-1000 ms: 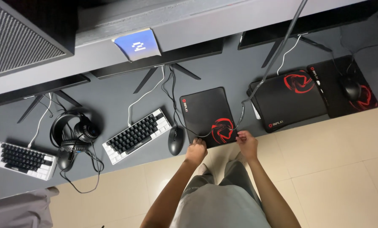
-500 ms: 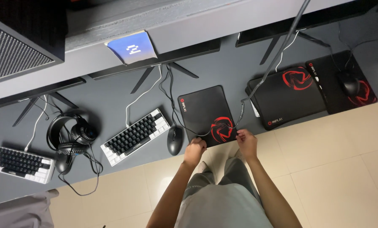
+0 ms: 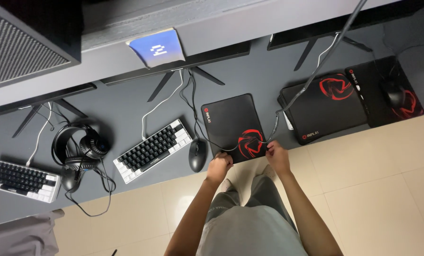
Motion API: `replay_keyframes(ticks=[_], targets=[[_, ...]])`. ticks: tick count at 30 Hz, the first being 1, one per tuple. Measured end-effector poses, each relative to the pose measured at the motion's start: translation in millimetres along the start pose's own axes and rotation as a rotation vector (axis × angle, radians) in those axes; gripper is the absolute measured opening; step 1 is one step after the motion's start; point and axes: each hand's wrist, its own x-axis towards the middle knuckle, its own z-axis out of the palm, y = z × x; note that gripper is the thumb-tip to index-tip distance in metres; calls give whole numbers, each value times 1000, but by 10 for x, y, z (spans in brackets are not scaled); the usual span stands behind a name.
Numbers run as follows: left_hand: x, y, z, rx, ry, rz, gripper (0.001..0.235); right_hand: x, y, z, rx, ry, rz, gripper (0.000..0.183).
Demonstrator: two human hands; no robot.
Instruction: The person organizes multiple computer workstations by placing mousepads, keyboards, and mice on the desks and arranging headphones on the shelves above. They move between several stations, repeating the setup process for each one.
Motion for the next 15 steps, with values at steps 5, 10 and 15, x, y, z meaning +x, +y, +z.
replay_keyframes(ticks=[5,10,15], targets=[[-4,-10,13,4,21,23,16,-6,-42,1,-121,-19,-13,27],[-10,30,-102,9,45,40,16,-102,-280,-41,-156,31,-69,33],[-45,147,-606,53,279,31,24,-242,-702,-19,-160,39,-149,33]])
